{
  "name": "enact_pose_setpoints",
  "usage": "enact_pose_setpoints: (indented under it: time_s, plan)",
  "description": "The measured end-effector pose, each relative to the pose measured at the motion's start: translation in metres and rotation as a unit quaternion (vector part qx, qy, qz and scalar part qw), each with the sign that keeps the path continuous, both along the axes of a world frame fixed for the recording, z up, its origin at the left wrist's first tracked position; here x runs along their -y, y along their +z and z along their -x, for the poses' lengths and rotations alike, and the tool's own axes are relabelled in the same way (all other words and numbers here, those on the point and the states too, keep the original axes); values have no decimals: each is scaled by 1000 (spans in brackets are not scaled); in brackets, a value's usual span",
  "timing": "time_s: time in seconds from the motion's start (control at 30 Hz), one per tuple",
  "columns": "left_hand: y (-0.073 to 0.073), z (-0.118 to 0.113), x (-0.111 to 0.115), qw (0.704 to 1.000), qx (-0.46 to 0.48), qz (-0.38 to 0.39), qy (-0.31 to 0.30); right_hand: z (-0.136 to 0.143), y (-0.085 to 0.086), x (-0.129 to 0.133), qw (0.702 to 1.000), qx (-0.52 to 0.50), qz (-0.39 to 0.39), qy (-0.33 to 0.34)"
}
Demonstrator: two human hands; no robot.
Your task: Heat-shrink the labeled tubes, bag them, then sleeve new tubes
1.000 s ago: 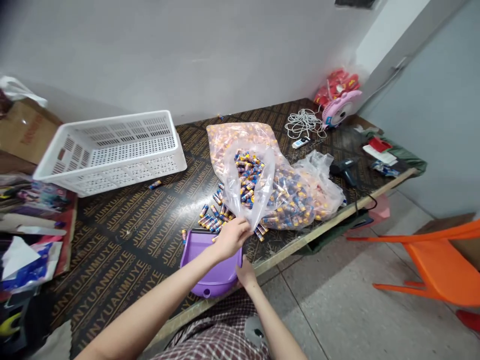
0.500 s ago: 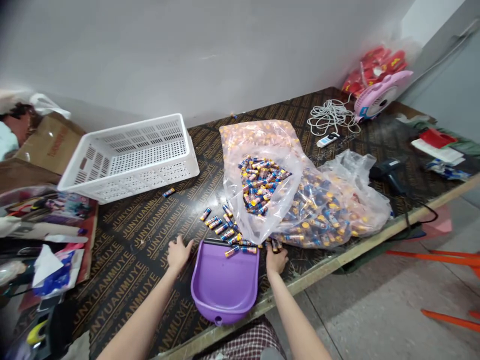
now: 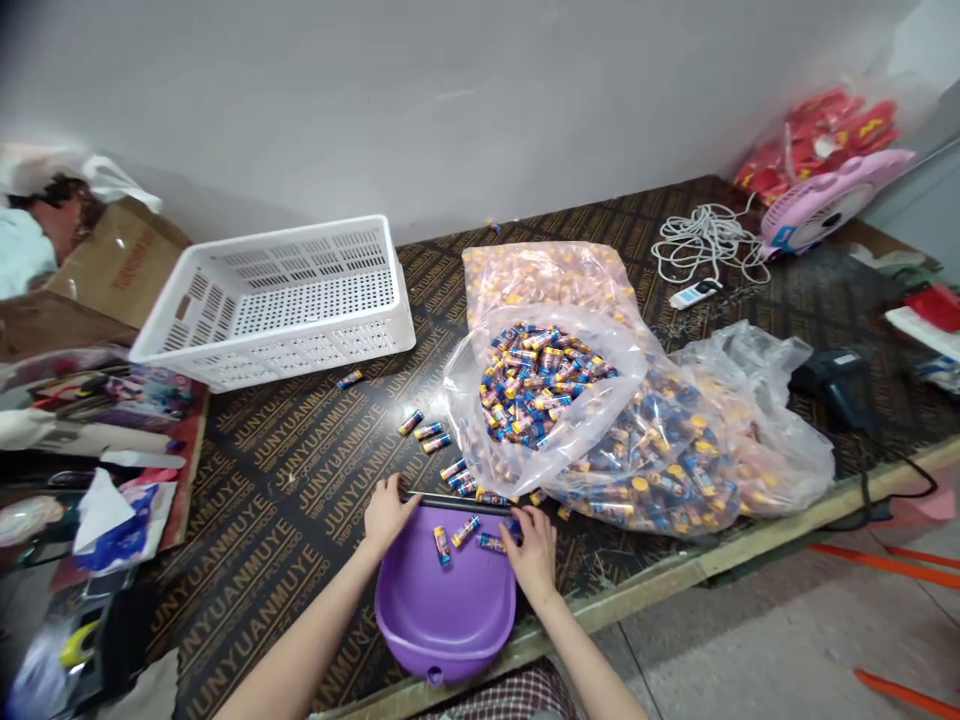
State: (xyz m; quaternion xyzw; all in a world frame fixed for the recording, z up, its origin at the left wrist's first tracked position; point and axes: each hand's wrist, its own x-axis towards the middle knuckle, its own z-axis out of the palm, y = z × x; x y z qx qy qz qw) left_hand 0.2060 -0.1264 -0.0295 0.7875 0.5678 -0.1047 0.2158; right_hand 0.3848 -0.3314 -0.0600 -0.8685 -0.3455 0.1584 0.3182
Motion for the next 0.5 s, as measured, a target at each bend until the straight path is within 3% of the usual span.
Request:
enact_pose_setpoints:
  time_s: [0.13, 0.27, 0.37, 0.5]
  plan:
    - [-12, 26, 1, 998, -9, 54, 34, 4, 12, -51, 978, 28, 9, 205]
    - [-9, 53, -8, 995, -28, 75, 64, 9, 12, -120, 960, 26, -14, 280]
    - [-3, 61, -58, 995, -27, 55, 77, 13, 3, -168, 952, 35, -31, 303]
    - [1, 43, -167, 996, 9, -53, 68, 8, -8, -224, 951, 60, -30, 301]
